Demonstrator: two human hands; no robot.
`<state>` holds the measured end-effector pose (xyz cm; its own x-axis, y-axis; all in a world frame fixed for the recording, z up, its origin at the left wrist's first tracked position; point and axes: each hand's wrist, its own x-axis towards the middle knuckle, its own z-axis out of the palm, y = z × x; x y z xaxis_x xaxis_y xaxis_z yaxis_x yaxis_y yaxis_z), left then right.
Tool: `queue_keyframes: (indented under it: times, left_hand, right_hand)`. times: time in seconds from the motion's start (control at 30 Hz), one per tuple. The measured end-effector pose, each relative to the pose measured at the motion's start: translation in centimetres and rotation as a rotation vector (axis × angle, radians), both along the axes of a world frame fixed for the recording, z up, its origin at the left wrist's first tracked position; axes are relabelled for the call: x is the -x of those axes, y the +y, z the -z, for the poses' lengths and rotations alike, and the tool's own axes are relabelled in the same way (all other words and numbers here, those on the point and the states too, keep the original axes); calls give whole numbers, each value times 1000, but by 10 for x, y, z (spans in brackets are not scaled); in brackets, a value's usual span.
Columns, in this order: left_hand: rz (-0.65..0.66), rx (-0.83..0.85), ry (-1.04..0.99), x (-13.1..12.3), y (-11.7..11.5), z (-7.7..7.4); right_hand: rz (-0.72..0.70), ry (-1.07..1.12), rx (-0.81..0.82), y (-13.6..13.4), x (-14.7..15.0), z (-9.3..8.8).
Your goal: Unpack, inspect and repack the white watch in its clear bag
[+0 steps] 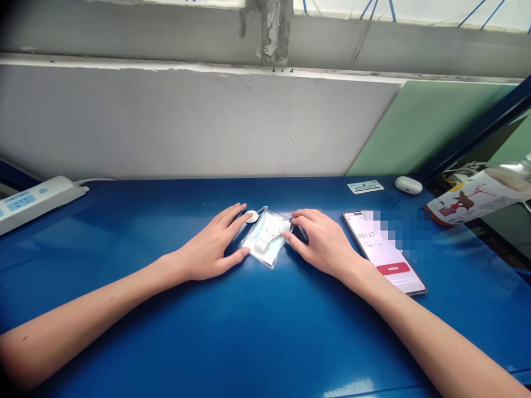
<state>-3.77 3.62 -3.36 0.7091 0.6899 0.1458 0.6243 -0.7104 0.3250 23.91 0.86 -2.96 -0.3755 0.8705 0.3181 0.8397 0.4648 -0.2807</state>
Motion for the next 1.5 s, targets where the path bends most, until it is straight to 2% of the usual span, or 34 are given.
queue_keyframes:
  times: [0.17, 0.4, 0.67, 0.87, 1.5]
  left_hand:
    - [-93, 31, -34, 0, 0, 3]
    - [-34, 45, -6, 0, 0, -1]
    - [9, 9, 31, 0, 0, 0]
    - [-1, -1, 20, -2, 1, 0]
    - [-12, 13, -14, -3, 1, 1]
  right_hand:
    - [-39, 55, -41, 0, 1, -4]
    - [-96, 25, -55, 1, -2, -6]
    - [-198, -125, 137, 4, -11, -4]
    - [-169, -142, 235, 9, -17, -3]
    - [-159, -149, 298, 11, -19, -1]
